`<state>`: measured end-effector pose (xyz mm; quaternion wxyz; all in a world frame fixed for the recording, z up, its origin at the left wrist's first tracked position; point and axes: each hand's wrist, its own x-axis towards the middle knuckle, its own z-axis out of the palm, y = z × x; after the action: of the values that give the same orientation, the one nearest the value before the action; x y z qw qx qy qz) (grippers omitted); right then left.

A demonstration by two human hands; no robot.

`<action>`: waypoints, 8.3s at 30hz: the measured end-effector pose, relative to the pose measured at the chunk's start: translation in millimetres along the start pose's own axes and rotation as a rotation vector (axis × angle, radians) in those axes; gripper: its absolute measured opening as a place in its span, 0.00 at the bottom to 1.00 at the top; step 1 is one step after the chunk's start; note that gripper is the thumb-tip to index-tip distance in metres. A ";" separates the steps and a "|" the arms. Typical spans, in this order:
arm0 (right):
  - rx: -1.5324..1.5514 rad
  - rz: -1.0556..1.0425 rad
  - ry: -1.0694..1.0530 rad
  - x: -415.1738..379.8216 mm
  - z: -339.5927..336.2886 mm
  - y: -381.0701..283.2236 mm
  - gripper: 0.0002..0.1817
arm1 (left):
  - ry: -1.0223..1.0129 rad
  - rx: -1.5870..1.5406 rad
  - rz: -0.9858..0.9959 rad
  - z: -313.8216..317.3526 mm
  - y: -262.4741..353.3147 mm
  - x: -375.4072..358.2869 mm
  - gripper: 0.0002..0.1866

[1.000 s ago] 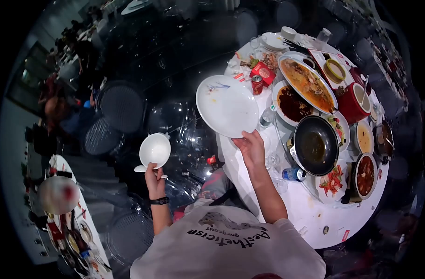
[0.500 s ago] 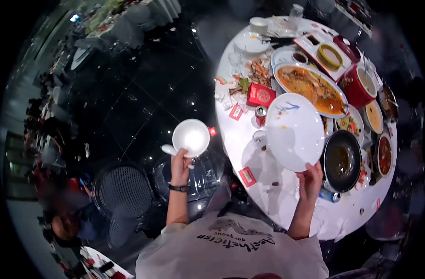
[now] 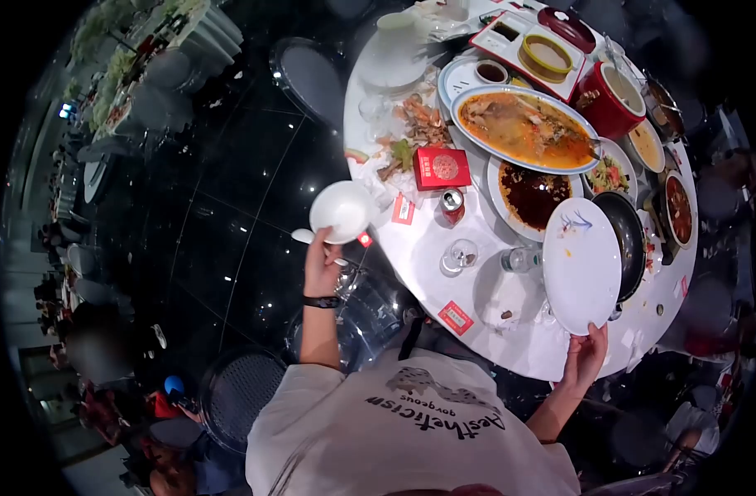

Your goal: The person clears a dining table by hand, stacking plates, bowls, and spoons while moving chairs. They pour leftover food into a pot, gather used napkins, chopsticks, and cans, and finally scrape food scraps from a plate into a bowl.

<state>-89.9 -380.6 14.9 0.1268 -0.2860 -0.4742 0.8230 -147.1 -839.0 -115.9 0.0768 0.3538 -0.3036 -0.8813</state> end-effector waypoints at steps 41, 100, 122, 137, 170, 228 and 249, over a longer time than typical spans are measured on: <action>-0.001 0.279 0.023 179.0 453.9 225.2 0.18 | -0.207 1.267 0.453 388.0 121.9 717.4 0.25; -0.412 0.073 -0.025 67.1 394.6 267.0 0.12 | -1.013 1.761 1.129 396.6 93.0 632.7 0.12; -0.364 0.049 -0.144 33.0 381.0 249.4 0.11 | -1.041 1.432 1.084 384.0 54.9 548.0 0.28; -0.491 -0.059 -0.314 -55.5 223.6 171.8 0.11 | -0.807 1.478 1.051 234.3 183.1 265.0 0.18; -1.130 -0.537 0.047 85.1 -260.2 31.7 0.39 | -1.348 1.916 1.022 198.6 -424.3 -208.9 0.49; -1.194 -0.525 -0.595 -44.1 210.9 50.0 0.33 | -1.266 1.872 1.001 261.8 45.4 85.4 0.29; -1.503 -0.533 -0.649 104.6 183.1 164.7 0.44 | -0.868 2.066 0.854 181.6 117.4 99.9 0.32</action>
<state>-271.9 -545.4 -91.4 -0.0491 0.0765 -0.9573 0.2743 -351.9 -881.1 -1.7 -0.0660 -0.2080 -0.9610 -0.1700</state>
